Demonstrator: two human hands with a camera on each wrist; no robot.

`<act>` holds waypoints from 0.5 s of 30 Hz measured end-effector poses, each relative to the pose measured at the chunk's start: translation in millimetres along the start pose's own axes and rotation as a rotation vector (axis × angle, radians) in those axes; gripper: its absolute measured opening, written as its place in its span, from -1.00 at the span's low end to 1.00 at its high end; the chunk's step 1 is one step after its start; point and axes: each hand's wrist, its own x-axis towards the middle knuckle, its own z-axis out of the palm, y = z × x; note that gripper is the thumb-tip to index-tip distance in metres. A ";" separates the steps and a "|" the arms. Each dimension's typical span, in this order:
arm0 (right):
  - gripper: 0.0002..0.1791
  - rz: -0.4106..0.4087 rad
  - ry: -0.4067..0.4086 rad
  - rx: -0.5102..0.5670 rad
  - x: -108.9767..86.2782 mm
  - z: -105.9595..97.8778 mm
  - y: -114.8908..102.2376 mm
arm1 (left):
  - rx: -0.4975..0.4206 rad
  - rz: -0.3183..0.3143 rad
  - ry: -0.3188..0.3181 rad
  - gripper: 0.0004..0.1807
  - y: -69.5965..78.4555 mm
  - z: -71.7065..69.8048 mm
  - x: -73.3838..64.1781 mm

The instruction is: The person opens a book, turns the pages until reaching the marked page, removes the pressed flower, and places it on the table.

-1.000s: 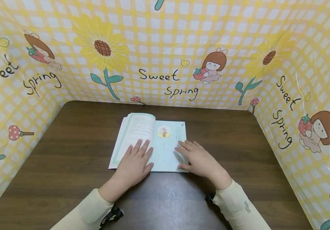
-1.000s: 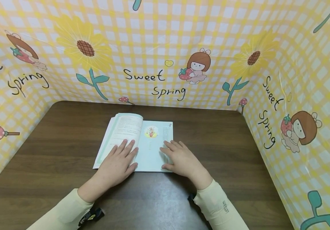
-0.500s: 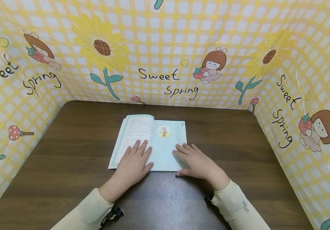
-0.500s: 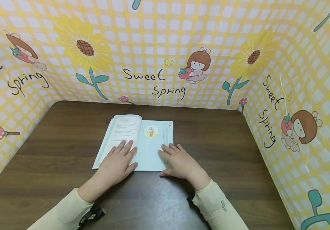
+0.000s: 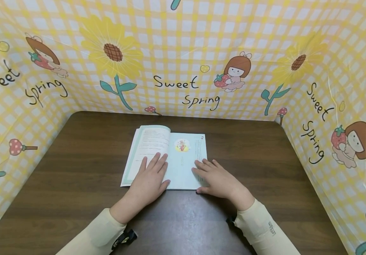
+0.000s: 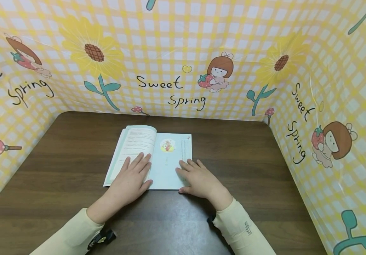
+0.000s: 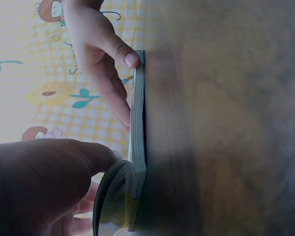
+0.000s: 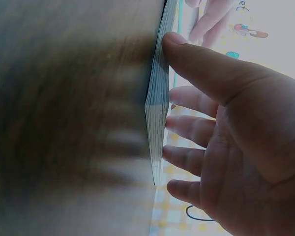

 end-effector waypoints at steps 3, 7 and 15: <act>-0.16 -0.006 -0.007 0.006 -0.1 -1.0 0.3 | 0.002 0.013 -0.011 -0.33 -0.1 0.8 0.0; -0.20 -0.008 -0.017 0.014 -0.6 -2.0 1.4 | -0.016 0.001 -0.022 -0.32 0.0 1.2 -0.3; -0.23 -0.003 -0.032 -0.001 0.0 -1.3 3.5 | -0.038 -0.001 0.000 -0.27 0.3 0.9 -1.2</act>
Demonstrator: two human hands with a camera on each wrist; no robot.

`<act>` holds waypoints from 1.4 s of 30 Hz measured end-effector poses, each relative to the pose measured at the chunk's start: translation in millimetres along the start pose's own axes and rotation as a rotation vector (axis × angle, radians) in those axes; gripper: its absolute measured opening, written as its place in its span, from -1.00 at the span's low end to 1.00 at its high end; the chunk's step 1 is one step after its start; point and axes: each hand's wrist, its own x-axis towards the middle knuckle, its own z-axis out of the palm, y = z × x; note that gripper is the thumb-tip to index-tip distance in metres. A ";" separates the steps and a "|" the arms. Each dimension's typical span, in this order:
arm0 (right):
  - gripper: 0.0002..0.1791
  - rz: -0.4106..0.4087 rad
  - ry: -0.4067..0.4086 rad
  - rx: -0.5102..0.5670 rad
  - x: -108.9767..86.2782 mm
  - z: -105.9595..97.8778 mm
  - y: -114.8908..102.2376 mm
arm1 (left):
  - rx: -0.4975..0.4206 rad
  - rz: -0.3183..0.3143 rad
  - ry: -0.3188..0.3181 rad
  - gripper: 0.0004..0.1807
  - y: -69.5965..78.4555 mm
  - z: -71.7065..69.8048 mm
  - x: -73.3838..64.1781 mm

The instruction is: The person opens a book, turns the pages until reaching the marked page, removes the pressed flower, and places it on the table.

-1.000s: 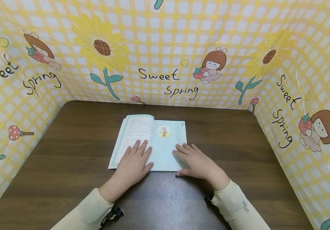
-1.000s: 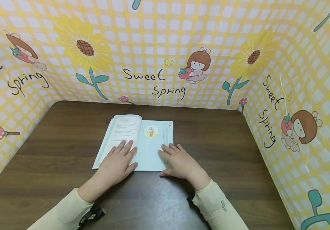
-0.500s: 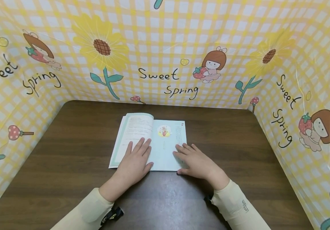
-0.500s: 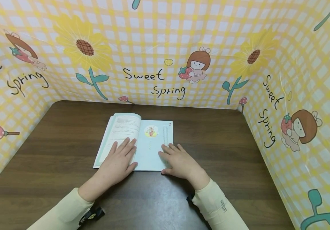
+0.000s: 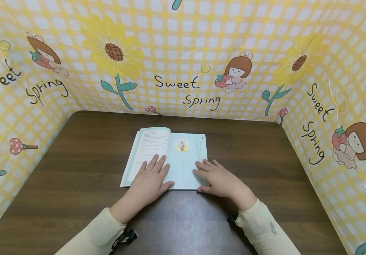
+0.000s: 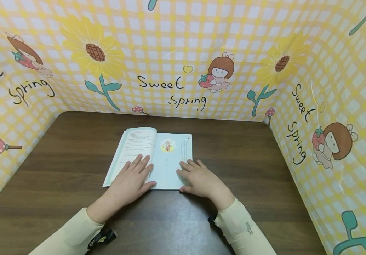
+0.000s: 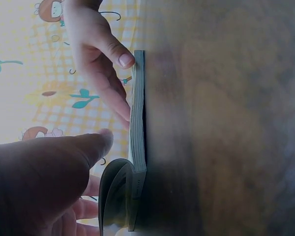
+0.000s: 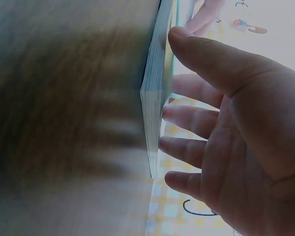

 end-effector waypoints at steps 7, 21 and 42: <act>-0.24 -0.014 0.036 -0.035 1.1 -0.2 -0.2 | 0.012 0.011 0.021 -0.26 -0.5 -0.5 -0.5; -0.19 -0.022 0.032 0.015 -0.4 -2.7 3.1 | 0.003 0.016 0.019 -0.25 -0.6 -2.3 -0.3; -0.81 -0.139 0.047 -0.013 -6.0 -16.1 11.2 | -0.025 0.015 0.006 -0.25 -1.6 -1.8 -0.3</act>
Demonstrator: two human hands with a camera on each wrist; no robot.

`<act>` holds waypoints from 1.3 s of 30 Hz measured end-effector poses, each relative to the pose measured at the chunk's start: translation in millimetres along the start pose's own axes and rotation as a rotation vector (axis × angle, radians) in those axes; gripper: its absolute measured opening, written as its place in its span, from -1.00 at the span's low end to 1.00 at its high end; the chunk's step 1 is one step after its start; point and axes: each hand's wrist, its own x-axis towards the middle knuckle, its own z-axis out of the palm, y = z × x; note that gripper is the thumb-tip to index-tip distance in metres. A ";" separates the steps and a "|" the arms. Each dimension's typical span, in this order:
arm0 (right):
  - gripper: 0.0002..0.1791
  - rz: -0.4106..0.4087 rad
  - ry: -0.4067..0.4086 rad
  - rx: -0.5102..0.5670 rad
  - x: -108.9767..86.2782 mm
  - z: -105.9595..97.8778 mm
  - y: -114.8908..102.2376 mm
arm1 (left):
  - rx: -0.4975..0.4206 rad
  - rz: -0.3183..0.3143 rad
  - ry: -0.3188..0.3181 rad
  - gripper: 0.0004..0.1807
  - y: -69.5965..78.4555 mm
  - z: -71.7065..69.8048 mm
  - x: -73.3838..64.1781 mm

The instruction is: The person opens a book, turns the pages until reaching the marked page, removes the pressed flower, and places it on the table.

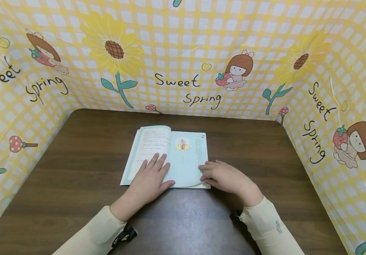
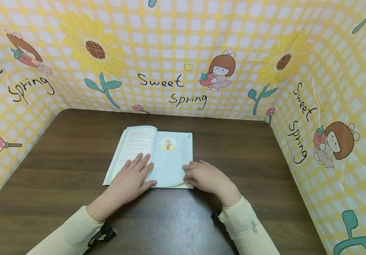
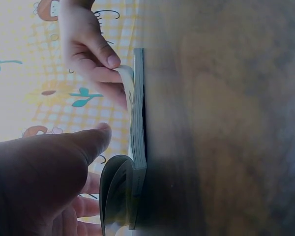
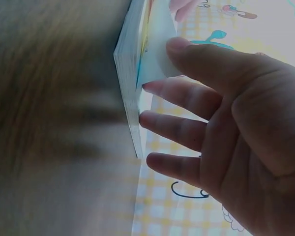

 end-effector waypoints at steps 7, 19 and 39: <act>-0.91 -0.043 0.063 -0.005 -2.9 -7.3 -1.6 | -0.016 -0.013 -0.012 -0.22 0.8 -0.6 0.6; -0.92 -0.108 0.209 -0.084 -2.7 -13.5 1.5 | -0.069 -0.072 -0.043 0.05 0.9 3.7 5.3; -0.87 0.111 0.344 -0.146 -6.6 -15.1 12.6 | -0.059 -0.068 -0.009 -0.19 6.5 -0.8 5.6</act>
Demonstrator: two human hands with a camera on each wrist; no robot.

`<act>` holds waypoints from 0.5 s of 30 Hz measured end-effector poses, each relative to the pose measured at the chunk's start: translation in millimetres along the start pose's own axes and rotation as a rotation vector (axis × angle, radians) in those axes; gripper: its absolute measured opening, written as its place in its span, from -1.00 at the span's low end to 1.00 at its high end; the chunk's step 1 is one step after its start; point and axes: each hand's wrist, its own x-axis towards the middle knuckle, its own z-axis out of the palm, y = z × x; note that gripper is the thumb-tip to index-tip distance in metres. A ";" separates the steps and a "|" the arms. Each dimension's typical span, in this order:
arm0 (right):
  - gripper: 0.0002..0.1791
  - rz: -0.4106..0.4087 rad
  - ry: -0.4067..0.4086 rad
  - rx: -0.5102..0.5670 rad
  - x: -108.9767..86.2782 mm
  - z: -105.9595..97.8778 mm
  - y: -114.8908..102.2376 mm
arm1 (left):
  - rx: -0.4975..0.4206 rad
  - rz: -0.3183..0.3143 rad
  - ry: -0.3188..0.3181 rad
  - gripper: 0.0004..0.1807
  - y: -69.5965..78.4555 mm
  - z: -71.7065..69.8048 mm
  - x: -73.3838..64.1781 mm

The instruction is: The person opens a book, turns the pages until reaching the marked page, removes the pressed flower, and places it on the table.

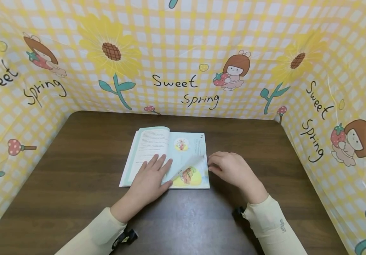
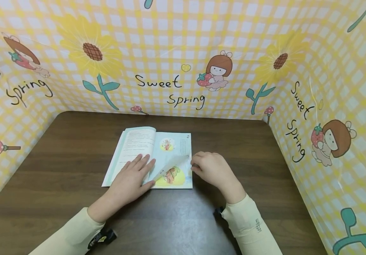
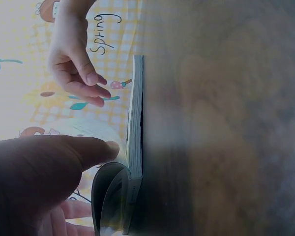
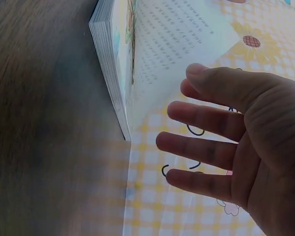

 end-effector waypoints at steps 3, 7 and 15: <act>-0.85 0.015 -0.016 0.011 -0.3 0.5 -1.5 | -0.017 0.021 0.039 -0.03 -0.8 0.6 -0.7; -0.84 0.023 -0.024 0.027 -0.8 1.5 -2.8 | -0.012 0.070 0.111 0.17 -1.2 0.6 -0.8; -0.83 0.049 -0.045 0.043 -1.0 1.6 -4.0 | 0.173 0.171 0.256 0.09 -3.4 -0.8 -1.3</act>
